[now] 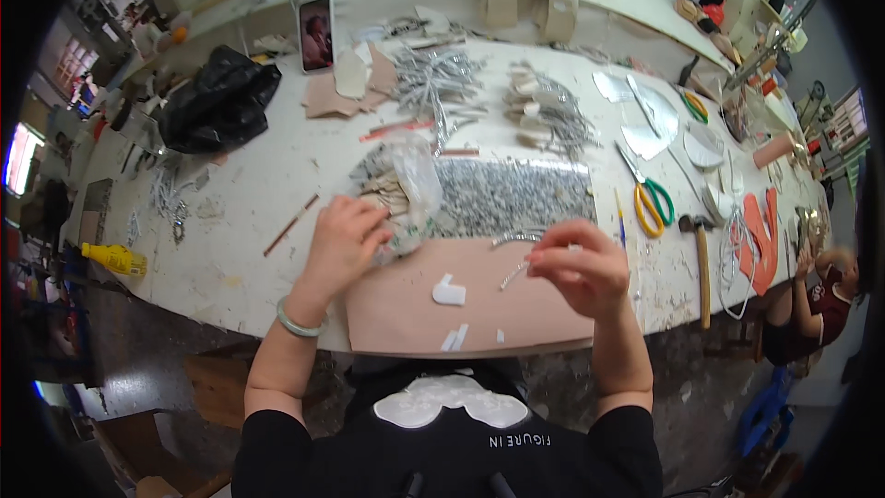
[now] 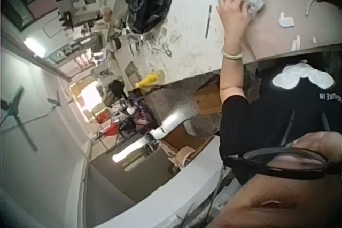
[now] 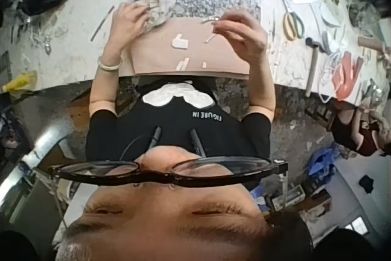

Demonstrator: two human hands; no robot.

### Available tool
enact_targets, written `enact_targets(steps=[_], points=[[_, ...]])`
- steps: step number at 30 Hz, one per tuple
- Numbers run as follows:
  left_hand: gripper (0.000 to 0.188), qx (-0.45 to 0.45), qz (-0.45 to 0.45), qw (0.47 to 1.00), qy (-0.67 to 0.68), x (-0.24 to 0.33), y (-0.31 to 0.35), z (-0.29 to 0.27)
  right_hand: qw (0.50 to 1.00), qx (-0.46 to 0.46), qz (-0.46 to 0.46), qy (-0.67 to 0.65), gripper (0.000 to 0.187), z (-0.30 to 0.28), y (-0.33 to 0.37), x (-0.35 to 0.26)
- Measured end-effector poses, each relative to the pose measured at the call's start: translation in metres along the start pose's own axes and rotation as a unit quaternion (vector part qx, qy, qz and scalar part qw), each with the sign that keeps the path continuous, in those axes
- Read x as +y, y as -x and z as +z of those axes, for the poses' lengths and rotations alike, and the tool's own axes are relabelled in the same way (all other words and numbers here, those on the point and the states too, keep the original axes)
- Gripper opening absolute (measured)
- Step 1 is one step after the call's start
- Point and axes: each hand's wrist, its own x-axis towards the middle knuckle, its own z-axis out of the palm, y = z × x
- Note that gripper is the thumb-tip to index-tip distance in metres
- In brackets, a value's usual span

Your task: The person assembles small decorative items by wrapping white foam pieces around silver beaded cords. They use scissors to cut the cords to length and place the finished pieces on the table. The workspace is cluttered with materials and tools.

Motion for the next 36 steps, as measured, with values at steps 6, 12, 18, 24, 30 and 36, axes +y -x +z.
enact_targets(steps=[6,12,18,24,30,36], points=[[0.015,0.119,0.008,0.992,0.036,0.008,-0.004,-0.005,0.998,-0.001,0.058,0.005,0.041,0.024,-0.004,-0.014],[0.017,0.058,-0.075,0.946,0.309,0.067,0.009,-0.008,0.981,-0.037,0.179,-0.068,0.034,0.048,0.001,-0.021],[0.022,-0.128,-0.195,0.803,0.549,0.082,0.024,-0.004,0.989,-0.038,0.11,-0.086,0.048,0.068,0.012,-0.012],[0.021,-0.129,-0.249,0.674,0.684,0.08,0.026,-0.001,0.992,-0.005,0.113,-0.059,0.05,0.065,0.012,-0.018],[0.024,-0.145,-0.307,0.628,0.7,0.073,0.032,-0.004,0.997,-0.024,0.006,0.07,0.045,0.06,0.014,-0.022],[0.02,-0.094,-0.264,0.713,0.643,0.079,0.031,-0.006,0.996,-0.05,-0.015,0.07,0.047,0.061,0.011,-0.02]])
